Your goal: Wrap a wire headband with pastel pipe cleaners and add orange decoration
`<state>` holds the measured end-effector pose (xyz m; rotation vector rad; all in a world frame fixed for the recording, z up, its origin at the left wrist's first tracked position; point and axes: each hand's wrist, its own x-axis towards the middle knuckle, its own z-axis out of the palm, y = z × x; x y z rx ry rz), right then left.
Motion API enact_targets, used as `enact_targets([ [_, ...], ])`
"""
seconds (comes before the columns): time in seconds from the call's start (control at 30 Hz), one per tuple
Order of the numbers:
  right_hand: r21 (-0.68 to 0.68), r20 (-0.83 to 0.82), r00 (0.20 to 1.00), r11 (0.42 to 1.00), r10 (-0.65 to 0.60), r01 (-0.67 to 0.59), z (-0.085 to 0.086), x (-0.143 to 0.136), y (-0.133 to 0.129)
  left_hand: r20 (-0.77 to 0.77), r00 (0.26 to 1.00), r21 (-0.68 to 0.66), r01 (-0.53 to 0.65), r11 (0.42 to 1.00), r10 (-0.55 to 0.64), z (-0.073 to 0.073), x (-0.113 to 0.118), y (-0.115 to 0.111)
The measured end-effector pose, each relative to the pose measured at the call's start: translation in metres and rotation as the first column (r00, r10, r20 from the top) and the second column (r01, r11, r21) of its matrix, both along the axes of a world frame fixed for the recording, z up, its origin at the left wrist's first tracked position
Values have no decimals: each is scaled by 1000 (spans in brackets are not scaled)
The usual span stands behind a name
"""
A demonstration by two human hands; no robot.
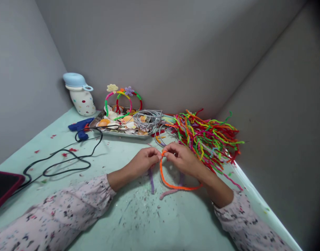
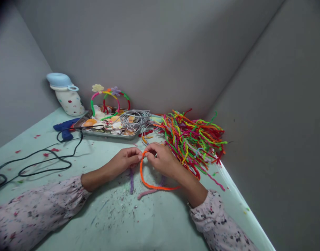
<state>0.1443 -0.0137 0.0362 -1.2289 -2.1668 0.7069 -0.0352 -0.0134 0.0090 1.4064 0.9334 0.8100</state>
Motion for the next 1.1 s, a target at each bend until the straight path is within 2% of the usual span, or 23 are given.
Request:
enact_targets([
  [0.13, 34, 14, 1000, 999, 15, -16, -1, -3, -1, -8, 1000, 31, -3, 1000, 4, 0, -1, 0],
  [0.37, 210, 103, 985, 964, 141, -160, 2, 0, -3, 24, 999, 32, 29, 999, -29, 1, -2, -2],
  [0.43, 212, 99, 989, 969, 109, -127, 3, -1, -3, 6, 1000, 54, 19, 998, -19, 2, -2, -2],
  [0.53, 123, 45, 999, 992, 29, -34, 3, -3, -3, -24, 1000, 93, -4, 996, 6, 4, 1, -3],
  [0.63, 48, 24, 1000, 999, -4, 3, 3, -6, -3, -79, 997, 138, -6, 990, 18, 3, 2, -4],
  [0.87, 183, 102, 995, 983, -14, -5, 1, -13, -9, -209, 974, 255, -30, 967, 85, -2, 1, -5],
  [0.97, 188, 86, 996, 982, -20, 3, 3, -13, -9, -194, 976, 232, -54, 971, 101, -1, 2, -5],
  [1.1, 68, -30, 997, 995, -75, 77, 6, -10, -6, -60, 988, 141, -130, 981, 140, 2, 2, -3],
])
